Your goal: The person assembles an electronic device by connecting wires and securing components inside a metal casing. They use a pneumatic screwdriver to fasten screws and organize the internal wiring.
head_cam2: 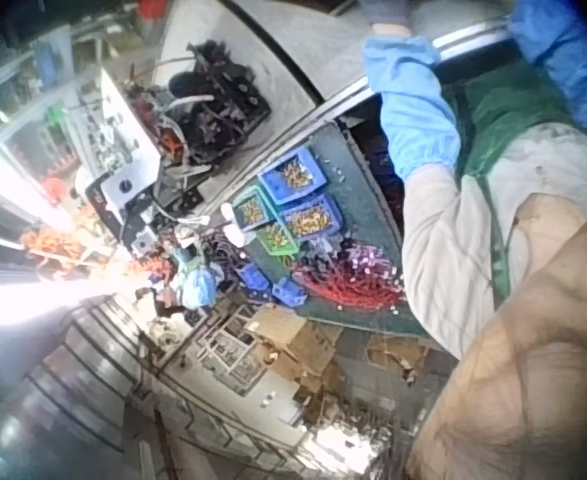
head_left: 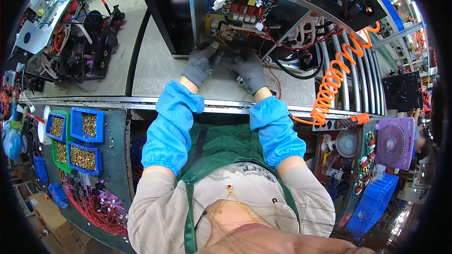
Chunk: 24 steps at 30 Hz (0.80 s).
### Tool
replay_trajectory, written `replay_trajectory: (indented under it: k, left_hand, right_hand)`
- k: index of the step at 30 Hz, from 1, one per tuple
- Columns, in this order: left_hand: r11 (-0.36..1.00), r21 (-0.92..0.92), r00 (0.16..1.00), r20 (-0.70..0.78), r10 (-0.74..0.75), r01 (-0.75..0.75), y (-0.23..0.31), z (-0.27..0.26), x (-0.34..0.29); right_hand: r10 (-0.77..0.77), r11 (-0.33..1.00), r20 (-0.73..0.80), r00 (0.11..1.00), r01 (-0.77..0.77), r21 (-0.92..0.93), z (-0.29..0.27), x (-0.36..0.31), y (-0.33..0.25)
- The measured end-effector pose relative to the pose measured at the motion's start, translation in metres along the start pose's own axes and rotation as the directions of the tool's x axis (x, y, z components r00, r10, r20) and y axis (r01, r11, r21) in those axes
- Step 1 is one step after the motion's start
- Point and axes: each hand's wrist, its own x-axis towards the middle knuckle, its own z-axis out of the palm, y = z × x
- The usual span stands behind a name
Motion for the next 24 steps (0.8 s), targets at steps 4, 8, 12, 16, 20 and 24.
replay_trajectory:
  k: [4, 8, 12, 16, 20, 24]
  left_hand:
    - [0.999, 0.029, 0.999, 0.009, 0.032, -0.032, -0.01, -0.005, 0.003]
    - [0.984, 0.122, 0.991, 0.058, 0.12, -0.127, -0.01, -0.004, 0.004]
    - [0.759, 0.499, 0.909, 0.214, 0.359, -0.417, -0.023, -0.011, 0.013]
    - [0.866, 0.361, 0.936, 0.198, 0.292, -0.347, -0.008, 0.002, 0.002]
    - [0.921, -0.314, 0.973, 0.057, -0.224, 0.23, 0.022, 0.019, -0.005]
    - [0.964, -0.156, 0.976, 0.04, -0.212, 0.216, 0.027, 0.019, -0.006]
  right_hand:
    - [0.204, 0.68, 0.176, 0.963, -0.269, 0.682, -0.007, -0.005, 0.002]
    - [0.312, 0.646, 0.38, 0.871, -0.487, 0.587, -0.03, -0.013, -0.037]
    - [-0.035, 0.991, -0.062, 0.997, 0.042, 0.123, -0.014, -0.011, -0.023]
    - [0.146, 0.844, 0.018, 0.989, -0.134, 0.52, -0.008, -0.012, -0.019]
    - [0.306, 0.3, 0.242, 0.921, -0.335, 0.893, -0.011, -0.017, -0.032]
    - [0.34, 0.481, 0.127, 0.932, -0.288, 0.828, -0.007, -0.016, -0.028]
